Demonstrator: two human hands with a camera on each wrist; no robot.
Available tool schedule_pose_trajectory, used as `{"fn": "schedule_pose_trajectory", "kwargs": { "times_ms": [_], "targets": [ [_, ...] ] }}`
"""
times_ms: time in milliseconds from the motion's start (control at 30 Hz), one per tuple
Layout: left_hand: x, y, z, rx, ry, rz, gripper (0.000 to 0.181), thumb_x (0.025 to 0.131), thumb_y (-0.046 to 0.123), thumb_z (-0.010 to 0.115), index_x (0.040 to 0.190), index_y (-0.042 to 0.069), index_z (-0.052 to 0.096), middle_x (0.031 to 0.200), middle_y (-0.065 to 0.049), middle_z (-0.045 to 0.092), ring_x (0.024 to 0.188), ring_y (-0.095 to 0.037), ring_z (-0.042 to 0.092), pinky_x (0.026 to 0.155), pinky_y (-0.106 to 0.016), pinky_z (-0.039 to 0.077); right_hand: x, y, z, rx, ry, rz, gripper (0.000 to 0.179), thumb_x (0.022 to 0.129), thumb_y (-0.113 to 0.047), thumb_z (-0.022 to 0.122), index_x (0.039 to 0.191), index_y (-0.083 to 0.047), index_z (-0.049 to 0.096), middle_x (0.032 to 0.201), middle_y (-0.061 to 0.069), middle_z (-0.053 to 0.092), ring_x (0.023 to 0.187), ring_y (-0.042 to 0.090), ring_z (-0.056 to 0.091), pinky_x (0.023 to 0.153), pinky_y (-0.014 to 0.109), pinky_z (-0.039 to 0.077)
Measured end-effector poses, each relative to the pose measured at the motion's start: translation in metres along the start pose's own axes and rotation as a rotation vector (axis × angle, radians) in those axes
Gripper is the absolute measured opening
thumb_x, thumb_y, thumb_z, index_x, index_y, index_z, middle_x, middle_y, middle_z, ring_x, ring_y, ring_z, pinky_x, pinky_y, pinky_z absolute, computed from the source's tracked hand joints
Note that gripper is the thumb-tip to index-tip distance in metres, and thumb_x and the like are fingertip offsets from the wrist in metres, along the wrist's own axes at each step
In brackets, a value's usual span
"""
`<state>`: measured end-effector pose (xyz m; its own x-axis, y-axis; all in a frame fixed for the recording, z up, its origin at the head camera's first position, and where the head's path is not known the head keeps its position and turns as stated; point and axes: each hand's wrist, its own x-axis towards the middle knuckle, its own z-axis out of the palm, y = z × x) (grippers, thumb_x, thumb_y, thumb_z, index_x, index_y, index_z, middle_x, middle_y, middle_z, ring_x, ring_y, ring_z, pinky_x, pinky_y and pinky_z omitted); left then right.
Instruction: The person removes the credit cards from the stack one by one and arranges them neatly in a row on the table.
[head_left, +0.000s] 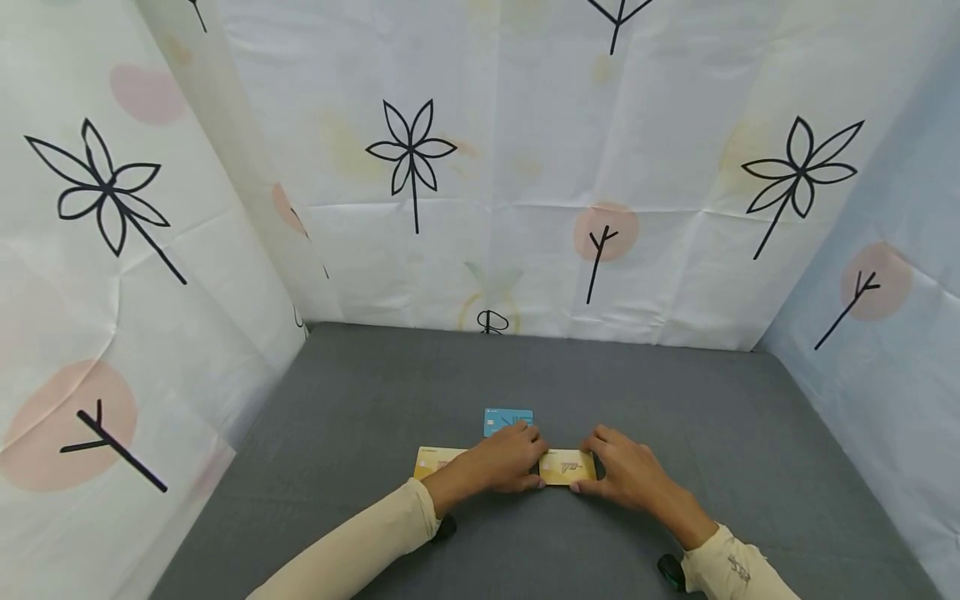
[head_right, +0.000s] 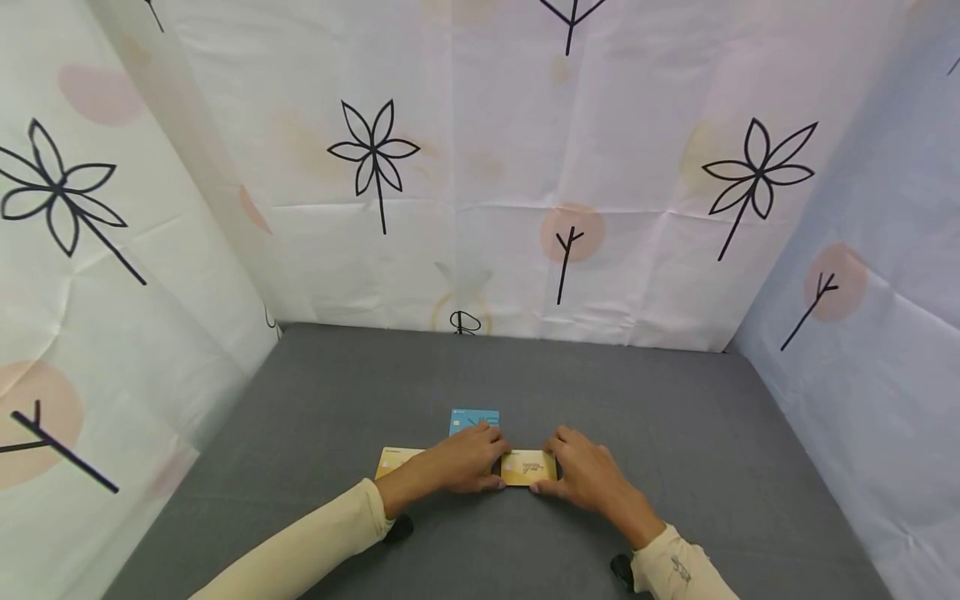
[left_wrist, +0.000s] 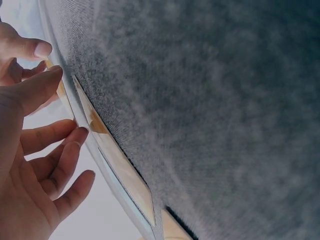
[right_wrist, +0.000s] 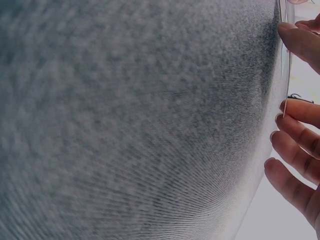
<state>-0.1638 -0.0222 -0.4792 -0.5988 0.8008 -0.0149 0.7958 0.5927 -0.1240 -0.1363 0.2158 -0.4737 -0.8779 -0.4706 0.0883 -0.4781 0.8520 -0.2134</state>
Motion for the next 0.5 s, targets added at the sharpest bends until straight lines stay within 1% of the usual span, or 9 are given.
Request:
{"fn": "schedule_pose_trajectory", "kwargs": {
  "times_ms": [267, 500],
  "targets": [
    [0.0018, 0.0015, 0.001, 0.001, 0.003, -0.007, 0.044, 0.093, 0.055, 0.065, 0.12, 0.02, 0.067, 0.105, 0.004, 0.062, 0.087, -0.009, 0.052, 0.077, -0.024, 0.047, -0.0001, -0.0003, 0.002, 0.007, -0.038, 0.044, 0.051, 0.075, -0.052, 0.084, 0.109, -0.016, 0.071, 0.1, -0.007, 0.057, 0.078, 0.004, 0.051, 0.055, 0.024, 0.038],
    [0.0032, 0.0024, 0.0012, 0.01, -0.014, -0.012, 0.045, 0.093, 0.056, 0.064, 0.12, 0.02, 0.067, 0.107, 0.003, 0.062, 0.088, -0.01, 0.052, 0.078, -0.025, 0.047, -0.0021, 0.0012, 0.003, -0.002, -0.015, 0.016, 0.052, 0.076, -0.054, 0.082, 0.109, -0.016, 0.071, 0.097, -0.007, 0.057, 0.075, 0.002, 0.048, 0.053, 0.022, 0.035]
  ]
}}
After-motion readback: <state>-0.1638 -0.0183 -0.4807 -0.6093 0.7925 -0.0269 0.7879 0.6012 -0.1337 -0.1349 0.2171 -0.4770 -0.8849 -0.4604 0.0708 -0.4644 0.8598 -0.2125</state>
